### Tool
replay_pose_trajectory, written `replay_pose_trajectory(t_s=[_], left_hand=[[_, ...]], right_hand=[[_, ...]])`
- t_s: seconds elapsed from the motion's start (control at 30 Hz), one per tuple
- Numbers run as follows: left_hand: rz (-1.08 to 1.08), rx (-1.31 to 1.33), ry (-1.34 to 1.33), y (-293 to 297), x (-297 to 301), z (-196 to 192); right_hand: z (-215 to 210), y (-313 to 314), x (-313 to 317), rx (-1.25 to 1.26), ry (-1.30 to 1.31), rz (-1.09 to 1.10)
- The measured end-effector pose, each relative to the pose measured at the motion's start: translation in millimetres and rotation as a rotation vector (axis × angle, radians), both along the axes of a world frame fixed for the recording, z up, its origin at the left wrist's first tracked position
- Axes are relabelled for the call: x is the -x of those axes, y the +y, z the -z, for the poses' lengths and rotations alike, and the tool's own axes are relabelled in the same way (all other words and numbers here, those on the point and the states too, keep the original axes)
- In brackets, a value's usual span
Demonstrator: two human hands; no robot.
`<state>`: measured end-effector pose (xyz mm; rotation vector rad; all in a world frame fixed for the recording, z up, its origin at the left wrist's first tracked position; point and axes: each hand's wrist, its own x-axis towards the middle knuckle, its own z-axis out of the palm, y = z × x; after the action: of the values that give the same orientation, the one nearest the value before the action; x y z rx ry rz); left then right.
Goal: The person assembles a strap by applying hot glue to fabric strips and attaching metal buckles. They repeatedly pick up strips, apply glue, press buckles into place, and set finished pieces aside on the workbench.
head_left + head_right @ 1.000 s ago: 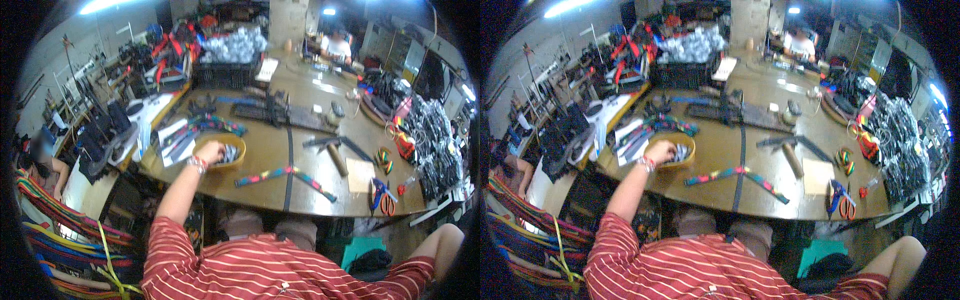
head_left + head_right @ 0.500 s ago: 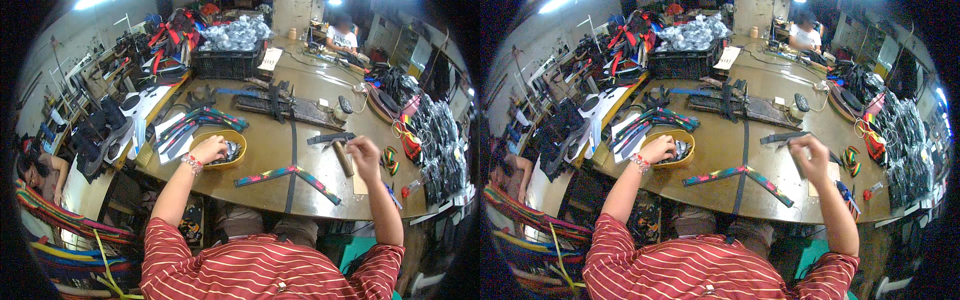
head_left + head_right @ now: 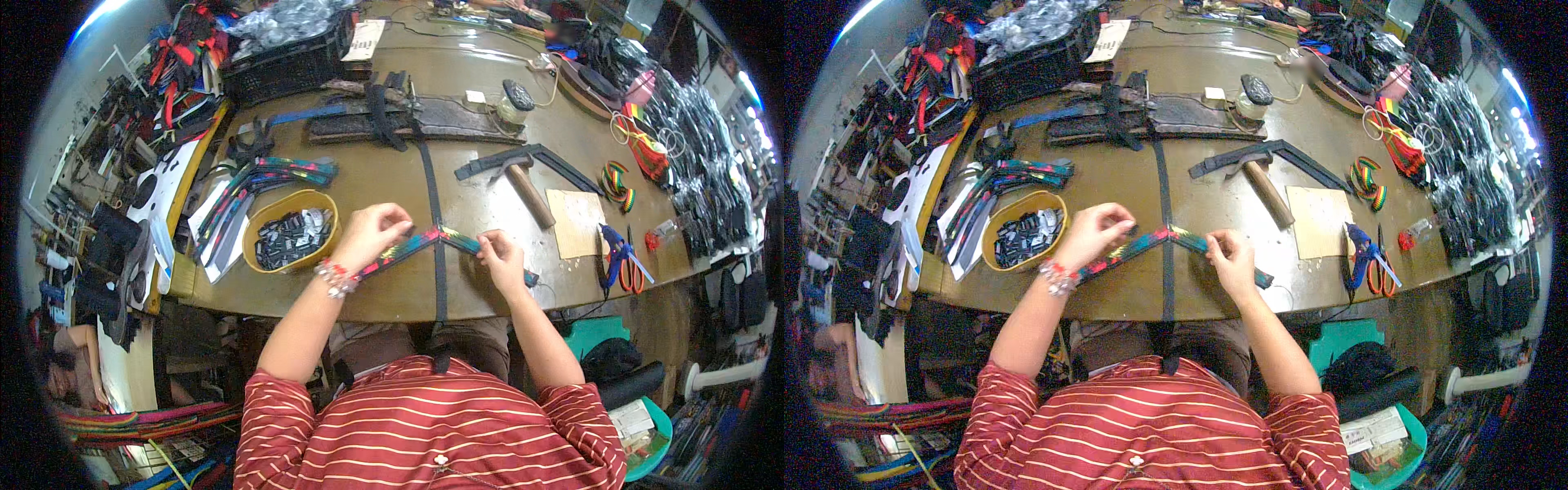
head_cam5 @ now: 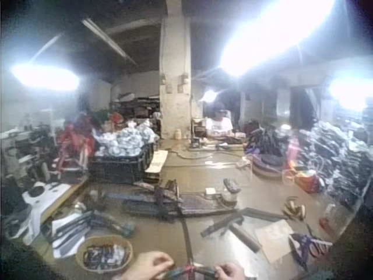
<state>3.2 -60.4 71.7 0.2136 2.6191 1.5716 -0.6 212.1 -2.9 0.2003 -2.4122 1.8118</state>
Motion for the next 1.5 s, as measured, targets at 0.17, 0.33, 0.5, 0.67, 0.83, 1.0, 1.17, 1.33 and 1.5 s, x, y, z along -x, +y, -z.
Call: replay_pose_trajectory(t_s=[0.17,0.33,0.5,0.67,0.83,1.0,1.17,1.33,1.5], left_hand=[[-0.042,-0.098,-0.108,44.7,20.9,31.0],[-0.179,-0.067,-0.052,54.2,17.5,44.9],[-0.213,0.09,0.053,62.2,14.8,45.4],[-0.197,0.285,0.275,63.4,10.3,38.0],[0.638,0.346,0.426,54.4,-48.9,23.2],[0.579,0.105,0.449,43.5,-56.0,11.0],[0.294,0.168,0.483,22.2,7.0,20.8],[0.377,0.391,0.714,19.6,7.6,55.2],[0.404,0.429,0.785,19.3,6.2,64.1]], right_hand=[[-0.4,-4.7,-6.1,-0.035,0.032,0.038],[-14.1,-5.9,-9.5,-0.149,0.106,-0.021],[-17.6,-8.2,-11.8,-0.199,0.099,-0.017],[-16.2,-7.7,-8.3,-0.172,0.088,-0.022],[-34.5,1.9,-6.9,-0.1,-0.124,-0.126],[-47.6,-10.6,-6.6,-0.447,0.296,-0.631],[-39.4,-37.0,34.2,-0.181,-0.098,-0.501],[-32.7,-49.0,65.4,-0.13,-0.329,-0.322],[-31.4,-59.2,62.2,-0.194,-0.266,-0.215]])
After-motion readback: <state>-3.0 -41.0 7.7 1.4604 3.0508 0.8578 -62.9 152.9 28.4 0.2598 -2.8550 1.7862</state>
